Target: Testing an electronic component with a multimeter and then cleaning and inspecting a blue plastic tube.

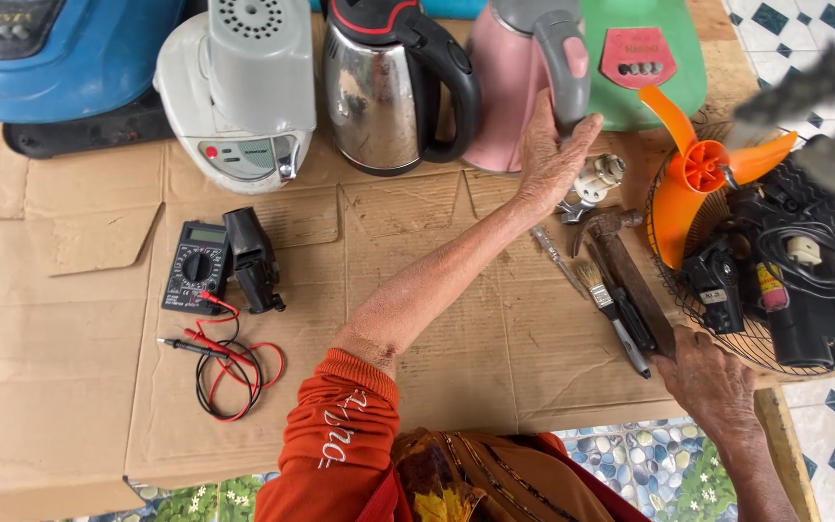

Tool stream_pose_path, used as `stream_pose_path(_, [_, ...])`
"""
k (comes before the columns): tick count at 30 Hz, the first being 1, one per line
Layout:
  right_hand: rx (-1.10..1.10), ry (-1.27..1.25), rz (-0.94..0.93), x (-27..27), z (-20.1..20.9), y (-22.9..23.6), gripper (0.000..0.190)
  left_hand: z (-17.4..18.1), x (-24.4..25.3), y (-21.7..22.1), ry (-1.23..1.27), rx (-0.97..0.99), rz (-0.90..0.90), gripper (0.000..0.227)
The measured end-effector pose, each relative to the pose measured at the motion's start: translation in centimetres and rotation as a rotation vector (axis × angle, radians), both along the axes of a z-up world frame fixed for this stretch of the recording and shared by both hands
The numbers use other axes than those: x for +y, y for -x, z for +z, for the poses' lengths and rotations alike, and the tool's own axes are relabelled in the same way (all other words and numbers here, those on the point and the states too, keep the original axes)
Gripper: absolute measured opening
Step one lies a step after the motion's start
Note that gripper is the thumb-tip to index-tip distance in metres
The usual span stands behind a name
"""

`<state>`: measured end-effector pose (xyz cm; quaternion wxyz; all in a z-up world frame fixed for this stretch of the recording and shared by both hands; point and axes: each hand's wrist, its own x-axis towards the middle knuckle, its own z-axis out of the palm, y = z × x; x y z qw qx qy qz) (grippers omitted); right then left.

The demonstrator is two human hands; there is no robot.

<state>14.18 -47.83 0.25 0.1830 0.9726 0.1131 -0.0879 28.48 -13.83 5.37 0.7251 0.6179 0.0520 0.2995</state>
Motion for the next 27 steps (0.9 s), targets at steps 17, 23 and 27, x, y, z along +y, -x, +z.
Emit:
stream_pose_path(17, [0.004, -0.044, 0.041, 1.2, 1.8, 0.6, 0.068, 11.2, 3.1, 15.1, 0.302, 0.05, -0.408, 0.09])
stream_pose_path(23, [0.077, -0.027, 0.019, 1.2, 2.2, 0.3, 0.063, 12.0, 9.2, 23.6, 0.161, 0.002, -0.523, 0.067])
stream_pose_path(27, [0.14, -0.053, 0.02, 1.2, 3.1, 0.1, 0.07, 12.5, 12.5, 27.5, 0.164, 0.183, -0.381, 0.042])
